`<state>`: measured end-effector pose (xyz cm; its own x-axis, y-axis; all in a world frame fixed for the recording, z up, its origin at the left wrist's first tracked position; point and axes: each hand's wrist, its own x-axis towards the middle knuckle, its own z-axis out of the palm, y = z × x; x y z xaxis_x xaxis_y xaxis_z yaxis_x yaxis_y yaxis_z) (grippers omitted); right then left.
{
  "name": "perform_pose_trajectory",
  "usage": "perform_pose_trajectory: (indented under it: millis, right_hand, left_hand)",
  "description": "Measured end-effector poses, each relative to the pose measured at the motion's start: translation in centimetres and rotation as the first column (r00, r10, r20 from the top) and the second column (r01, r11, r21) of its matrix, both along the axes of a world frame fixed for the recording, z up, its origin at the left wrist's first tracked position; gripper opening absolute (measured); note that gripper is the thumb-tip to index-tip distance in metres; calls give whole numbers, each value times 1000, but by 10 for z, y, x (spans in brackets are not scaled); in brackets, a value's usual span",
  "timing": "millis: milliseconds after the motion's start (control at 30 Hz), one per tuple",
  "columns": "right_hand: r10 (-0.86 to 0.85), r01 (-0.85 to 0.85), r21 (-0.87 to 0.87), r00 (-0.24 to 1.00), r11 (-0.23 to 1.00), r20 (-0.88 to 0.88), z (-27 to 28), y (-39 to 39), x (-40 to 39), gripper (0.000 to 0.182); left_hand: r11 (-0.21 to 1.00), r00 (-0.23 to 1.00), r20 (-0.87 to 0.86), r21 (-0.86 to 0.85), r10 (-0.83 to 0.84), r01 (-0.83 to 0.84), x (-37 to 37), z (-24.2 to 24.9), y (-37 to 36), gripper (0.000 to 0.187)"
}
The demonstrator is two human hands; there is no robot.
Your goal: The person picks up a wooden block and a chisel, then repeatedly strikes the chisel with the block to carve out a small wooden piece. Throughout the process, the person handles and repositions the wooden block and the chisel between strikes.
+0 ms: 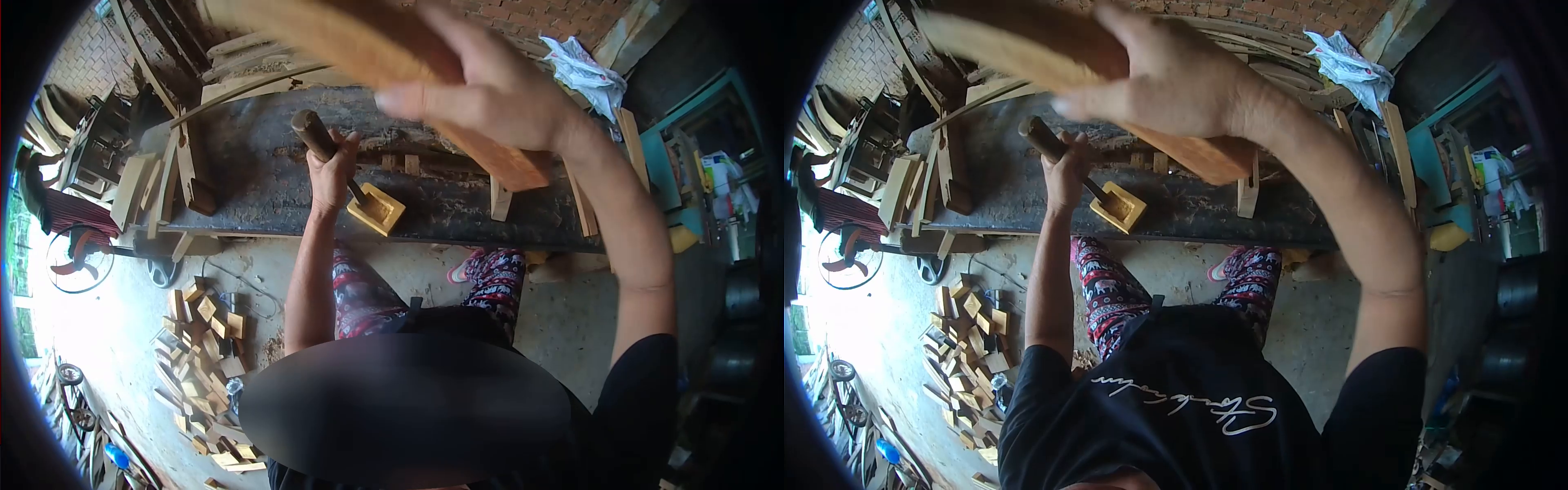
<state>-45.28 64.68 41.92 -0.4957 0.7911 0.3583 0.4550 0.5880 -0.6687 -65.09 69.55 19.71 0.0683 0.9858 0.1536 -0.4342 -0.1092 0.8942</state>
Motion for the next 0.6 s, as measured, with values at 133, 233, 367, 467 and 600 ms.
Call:
perform_pose_trajectory:
  millis: [133, 233, 367, 467, 600]
  right_hand:
    - [-44, 56, -69, 985, 996, 165, -31, -13, 0, 72]
    - [30, 39, -300, 974, 953, 224, -46, -16, 26, 76]
    - [-120, 66, -364, 984, 929, -129, -45, -38, 44, 68]
    - [-186, 79, -372, 948, 925, -260, -55, -52, 61, 59]
    - [-325, 196, -381, 892, 904, -314, -62, -68, 74, 56]
  left_hand:
    - [997, 976, -216, 69, 36, -22, 7, 5, -8, 24]
    - [997, 987, -159, 80, 14, -2, 14, 18, -19, 19]
    - [994, 984, -150, 71, 95, -85, 6, 1, -14, 22]
    - [982, 987, 108, 134, 120, -134, 10, 12, -16, 26]
    - [992, 998, 18, 111, 64, -65, 8, 15, -14, 30]
